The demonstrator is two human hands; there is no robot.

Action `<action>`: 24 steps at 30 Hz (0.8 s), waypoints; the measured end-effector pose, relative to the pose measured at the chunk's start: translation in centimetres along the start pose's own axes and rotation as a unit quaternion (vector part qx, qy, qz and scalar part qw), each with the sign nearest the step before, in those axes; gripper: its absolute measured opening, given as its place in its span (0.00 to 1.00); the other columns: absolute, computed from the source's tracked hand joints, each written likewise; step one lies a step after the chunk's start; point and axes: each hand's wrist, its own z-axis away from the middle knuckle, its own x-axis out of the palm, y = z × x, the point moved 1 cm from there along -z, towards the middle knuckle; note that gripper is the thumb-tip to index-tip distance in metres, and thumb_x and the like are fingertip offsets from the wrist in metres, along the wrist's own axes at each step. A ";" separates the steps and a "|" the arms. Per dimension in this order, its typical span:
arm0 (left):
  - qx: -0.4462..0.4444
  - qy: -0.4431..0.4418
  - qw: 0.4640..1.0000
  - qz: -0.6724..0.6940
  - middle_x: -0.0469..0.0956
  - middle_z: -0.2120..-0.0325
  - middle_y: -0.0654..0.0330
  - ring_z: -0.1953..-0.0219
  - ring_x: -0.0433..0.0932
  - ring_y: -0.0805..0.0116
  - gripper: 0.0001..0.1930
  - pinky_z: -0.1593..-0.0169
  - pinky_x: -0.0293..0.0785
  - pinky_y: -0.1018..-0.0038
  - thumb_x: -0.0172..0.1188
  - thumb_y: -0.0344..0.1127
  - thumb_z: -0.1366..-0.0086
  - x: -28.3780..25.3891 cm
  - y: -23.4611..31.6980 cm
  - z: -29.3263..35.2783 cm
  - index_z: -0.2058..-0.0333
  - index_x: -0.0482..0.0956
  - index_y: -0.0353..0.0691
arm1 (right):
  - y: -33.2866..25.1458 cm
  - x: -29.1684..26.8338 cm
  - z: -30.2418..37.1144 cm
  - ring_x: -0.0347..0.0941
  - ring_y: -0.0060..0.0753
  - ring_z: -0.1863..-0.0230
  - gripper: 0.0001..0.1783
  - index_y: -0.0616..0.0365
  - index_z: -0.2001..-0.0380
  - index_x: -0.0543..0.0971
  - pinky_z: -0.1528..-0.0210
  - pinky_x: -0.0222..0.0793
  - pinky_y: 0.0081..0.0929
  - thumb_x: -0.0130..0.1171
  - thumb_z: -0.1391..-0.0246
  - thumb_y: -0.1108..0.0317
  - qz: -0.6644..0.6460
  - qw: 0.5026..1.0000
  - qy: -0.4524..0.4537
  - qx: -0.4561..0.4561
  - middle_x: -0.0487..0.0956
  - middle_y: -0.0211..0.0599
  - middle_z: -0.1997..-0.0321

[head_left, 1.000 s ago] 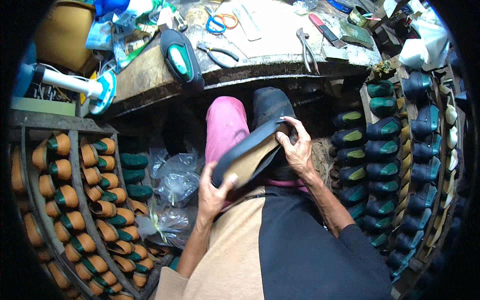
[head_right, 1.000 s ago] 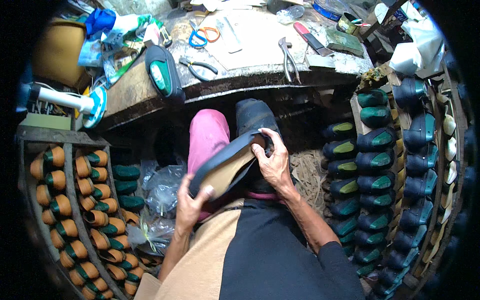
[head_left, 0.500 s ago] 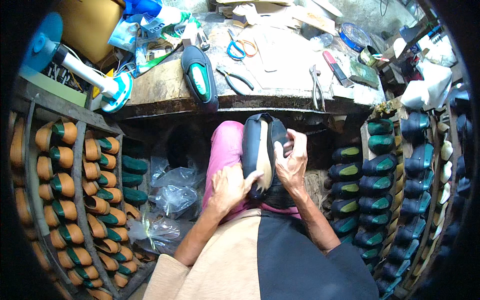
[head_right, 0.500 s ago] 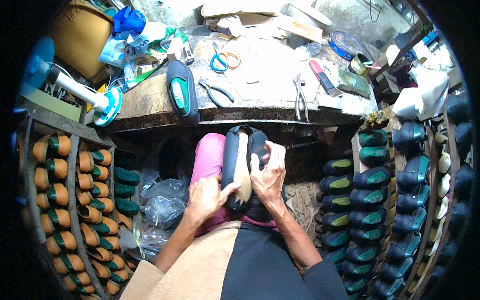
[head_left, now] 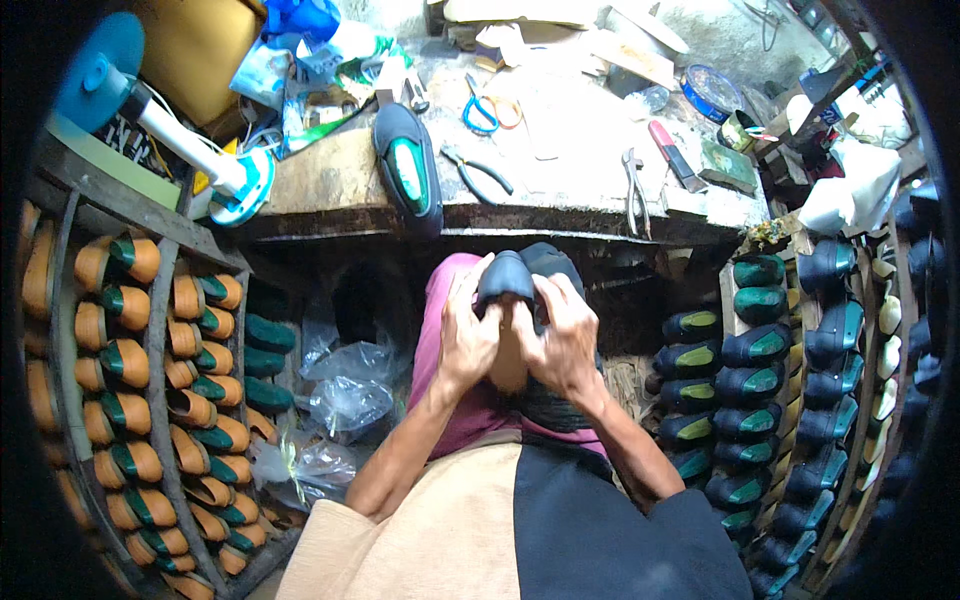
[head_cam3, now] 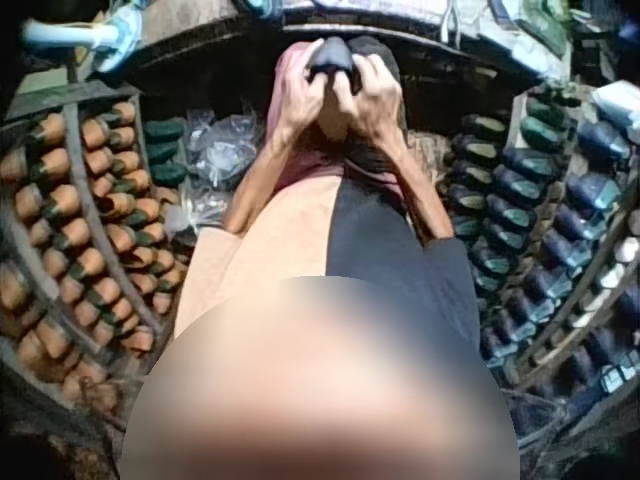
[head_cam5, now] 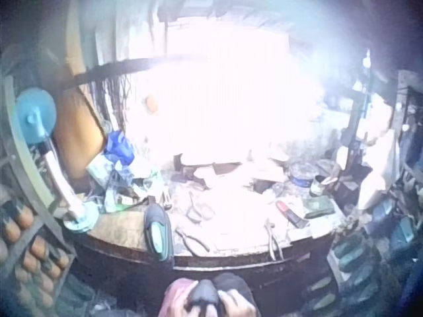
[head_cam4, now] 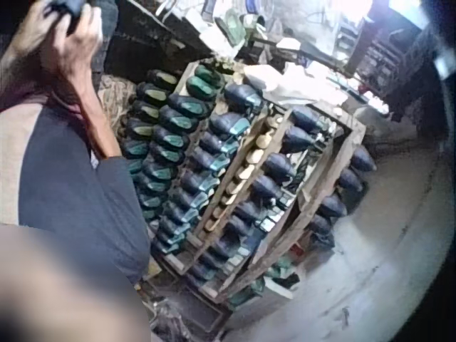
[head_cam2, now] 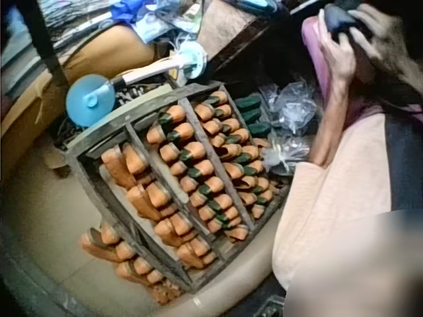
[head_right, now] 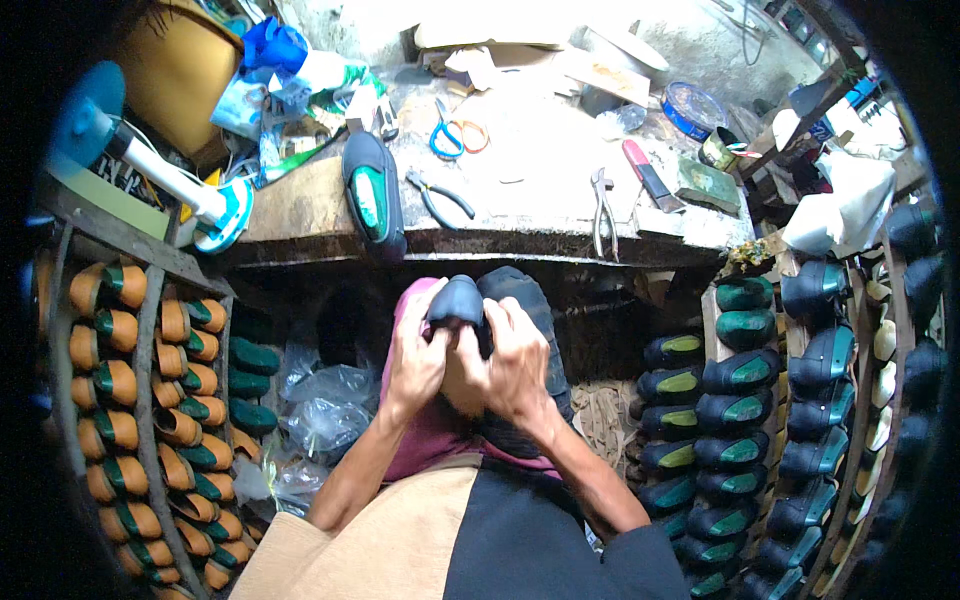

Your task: The person is repairing a black slip-on shoe by hand. They use a hammer and a curved metal tool to drive fasteners into the sole and heel, repeatedly striking and adjusting the shoe while seated on the floor.

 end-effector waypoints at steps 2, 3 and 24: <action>0.059 -0.012 0.998 -0.037 0.81 0.36 0.40 0.33 0.80 0.40 0.41 0.25 0.73 0.55 0.70 0.22 0.38 -1.6 2.7 3.7 0.24 0.74 0.30 | -1.8 -2.3 3.4 0.85 0.66 0.52 0.35 0.73 0.39 0.82 0.49 0.85 0.50 0.76 0.49 0.67 -0.011 1.000 -0.007 -0.020 0.84 0.62 0.51; 0.066 -0.033 0.997 -0.004 0.79 0.35 0.40 0.31 0.79 0.40 0.46 0.25 0.74 0.55 0.71 0.21 0.44 -2.1 3.7 4.8 0.23 0.72 0.32 | -2.2 -2.9 4.6 0.86 0.65 0.49 0.43 0.74 0.34 0.80 0.46 0.86 0.50 0.78 0.56 0.69 -0.015 0.999 -0.006 -0.042 0.84 0.64 0.48; 0.088 -0.296 0.951 -0.016 0.58 0.16 0.39 0.17 0.64 0.39 0.57 0.15 0.61 0.52 0.83 0.43 0.38 -6.7 5.4 5.4 0.16 0.61 0.34 | -3.2 -5.3 5.0 0.78 0.68 0.31 0.63 0.60 0.19 0.69 0.29 0.79 0.53 0.80 0.65 0.81 -0.049 0.983 -0.156 -0.078 0.75 0.58 0.26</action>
